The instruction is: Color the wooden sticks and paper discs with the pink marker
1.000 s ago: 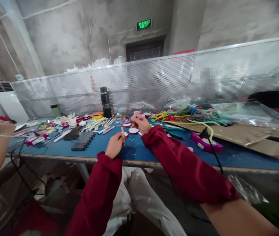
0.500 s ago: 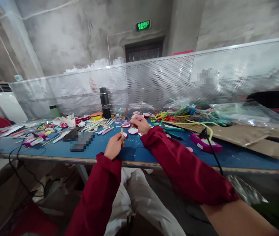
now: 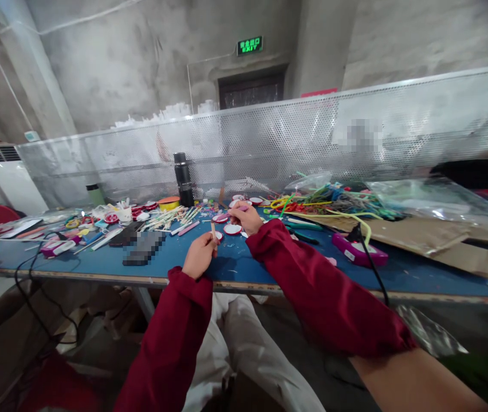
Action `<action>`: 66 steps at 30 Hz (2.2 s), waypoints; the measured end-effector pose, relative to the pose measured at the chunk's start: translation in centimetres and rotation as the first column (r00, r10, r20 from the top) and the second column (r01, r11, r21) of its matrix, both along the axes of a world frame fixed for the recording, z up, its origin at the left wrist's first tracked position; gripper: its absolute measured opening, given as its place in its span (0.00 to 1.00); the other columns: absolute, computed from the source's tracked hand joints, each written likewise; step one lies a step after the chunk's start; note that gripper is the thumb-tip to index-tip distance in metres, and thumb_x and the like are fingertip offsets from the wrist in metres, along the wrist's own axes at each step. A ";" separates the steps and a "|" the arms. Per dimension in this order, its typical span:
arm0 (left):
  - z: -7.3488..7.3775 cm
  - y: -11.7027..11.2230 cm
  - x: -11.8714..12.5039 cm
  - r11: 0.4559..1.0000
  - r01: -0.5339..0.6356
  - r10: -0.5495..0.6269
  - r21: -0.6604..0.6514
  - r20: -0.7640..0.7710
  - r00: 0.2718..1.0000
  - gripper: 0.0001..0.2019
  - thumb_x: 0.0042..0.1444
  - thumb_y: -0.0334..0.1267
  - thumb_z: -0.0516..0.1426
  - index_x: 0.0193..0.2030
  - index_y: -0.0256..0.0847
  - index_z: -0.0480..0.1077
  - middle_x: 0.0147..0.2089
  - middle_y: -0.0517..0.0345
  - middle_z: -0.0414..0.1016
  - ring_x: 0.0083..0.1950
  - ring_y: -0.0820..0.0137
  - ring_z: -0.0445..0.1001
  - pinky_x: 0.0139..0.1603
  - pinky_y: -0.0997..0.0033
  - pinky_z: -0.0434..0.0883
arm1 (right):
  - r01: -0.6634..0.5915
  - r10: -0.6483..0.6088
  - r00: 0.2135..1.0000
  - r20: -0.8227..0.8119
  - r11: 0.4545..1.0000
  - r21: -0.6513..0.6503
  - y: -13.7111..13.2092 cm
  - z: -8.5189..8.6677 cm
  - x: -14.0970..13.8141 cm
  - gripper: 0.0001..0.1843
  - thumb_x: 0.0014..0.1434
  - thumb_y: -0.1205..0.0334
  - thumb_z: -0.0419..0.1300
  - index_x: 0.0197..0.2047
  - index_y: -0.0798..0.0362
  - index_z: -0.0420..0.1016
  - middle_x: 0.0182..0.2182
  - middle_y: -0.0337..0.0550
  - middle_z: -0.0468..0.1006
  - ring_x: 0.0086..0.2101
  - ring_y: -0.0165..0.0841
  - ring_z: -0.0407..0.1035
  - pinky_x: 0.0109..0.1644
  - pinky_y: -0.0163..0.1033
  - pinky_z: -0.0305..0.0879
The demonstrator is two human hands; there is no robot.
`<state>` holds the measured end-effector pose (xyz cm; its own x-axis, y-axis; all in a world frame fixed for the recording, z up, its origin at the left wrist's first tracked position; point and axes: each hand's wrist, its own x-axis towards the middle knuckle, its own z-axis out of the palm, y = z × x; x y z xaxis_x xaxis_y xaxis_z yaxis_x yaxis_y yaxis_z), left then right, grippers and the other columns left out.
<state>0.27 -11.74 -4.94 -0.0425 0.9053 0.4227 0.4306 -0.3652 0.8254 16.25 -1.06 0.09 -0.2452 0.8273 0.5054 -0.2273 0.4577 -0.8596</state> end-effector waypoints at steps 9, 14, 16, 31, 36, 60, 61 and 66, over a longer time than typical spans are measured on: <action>-0.1 0.2 0.0 1.000 0.007 -0.007 -0.004 0.008 1.000 0.08 0.59 0.40 0.52 0.32 0.42 0.67 0.21 0.64 0.67 0.25 0.72 0.65 0.29 0.73 0.59 | -0.012 0.012 1.000 -0.021 1.000 -0.014 -0.1 0.0 0.0 0.15 0.42 0.52 0.68 0.23 0.49 0.65 0.15 0.33 0.71 0.18 0.27 0.62 0.23 0.35 0.57; -0.1 0.1 0.0 1.000 0.012 -0.012 -0.003 0.013 1.000 0.08 0.59 0.39 0.51 0.32 0.41 0.68 0.21 0.64 0.68 0.25 0.72 0.65 0.30 0.72 0.60 | -0.033 0.033 0.999 -0.004 0.999 -0.013 -0.4 0.2 0.1 0.15 0.42 0.53 0.68 0.23 0.49 0.65 0.15 0.34 0.70 0.18 0.27 0.62 0.23 0.35 0.57; -0.1 0.2 0.0 1.000 0.006 -0.006 0.002 0.008 1.000 0.08 0.59 0.39 0.51 0.31 0.41 0.68 0.21 0.63 0.68 0.25 0.72 0.65 0.30 0.72 0.60 | -0.028 0.028 1.000 -0.007 0.999 -0.016 -0.4 0.3 0.1 0.15 0.42 0.53 0.68 0.23 0.49 0.65 0.15 0.34 0.71 0.18 0.27 0.62 0.23 0.35 0.57; -0.2 0.2 0.0 1.000 0.023 -0.023 -0.012 0.015 1.000 0.10 0.60 0.42 0.52 0.31 0.41 0.67 0.21 0.64 0.66 0.25 0.72 0.64 0.29 0.73 0.58 | -0.026 0.026 1.000 0.000 1.000 0.012 -0.2 0.1 0.0 0.15 0.43 0.54 0.68 0.23 0.50 0.65 0.16 0.34 0.71 0.19 0.28 0.63 0.25 0.35 0.58; -0.3 0.3 -0.1 0.999 0.032 -0.032 -0.008 0.019 0.999 0.08 0.60 0.40 0.52 0.32 0.41 0.67 0.22 0.64 0.67 0.25 0.73 0.64 0.30 0.73 0.59 | -0.022 0.022 1.000 0.002 1.000 0.020 -0.3 0.2 0.0 0.15 0.43 0.53 0.68 0.23 0.49 0.65 0.15 0.33 0.71 0.19 0.27 0.63 0.24 0.35 0.58; -0.2 0.1 -0.1 1.000 0.027 -0.027 -0.009 0.008 1.000 0.09 0.60 0.41 0.52 0.32 0.41 0.68 0.21 0.64 0.67 0.25 0.72 0.64 0.29 0.72 0.59 | -0.031 0.031 1.000 -0.003 1.000 0.000 -0.2 0.2 0.1 0.15 0.42 0.54 0.67 0.24 0.49 0.65 0.15 0.33 0.71 0.19 0.28 0.63 0.25 0.35 0.59; -0.2 0.2 -0.1 1.000 0.026 -0.026 -0.007 0.006 1.000 0.09 0.60 0.41 0.52 0.32 0.41 0.68 0.21 0.64 0.67 0.25 0.72 0.65 0.29 0.72 0.59 | -0.031 0.031 1.000 0.002 1.000 0.001 -0.2 0.2 0.1 0.15 0.42 0.54 0.67 0.24 0.49 0.65 0.15 0.33 0.71 0.18 0.28 0.63 0.25 0.36 0.59; -0.2 0.2 -0.1 1.000 0.018 -0.018 0.001 -0.007 1.000 0.09 0.60 0.41 0.52 0.32 0.41 0.68 0.21 0.64 0.67 0.25 0.72 0.65 0.30 0.72 0.59 | -0.025 0.025 1.000 0.006 1.000 0.000 -0.2 0.3 0.1 0.14 0.42 0.53 0.67 0.23 0.49 0.65 0.15 0.33 0.71 0.19 0.28 0.62 0.25 0.36 0.58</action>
<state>0.16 -11.52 -5.14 -0.0230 0.9056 0.4235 0.4295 -0.3736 0.8222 16.39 -1.22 0.39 -0.2688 0.8209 0.5039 -0.2340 0.4518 -0.8609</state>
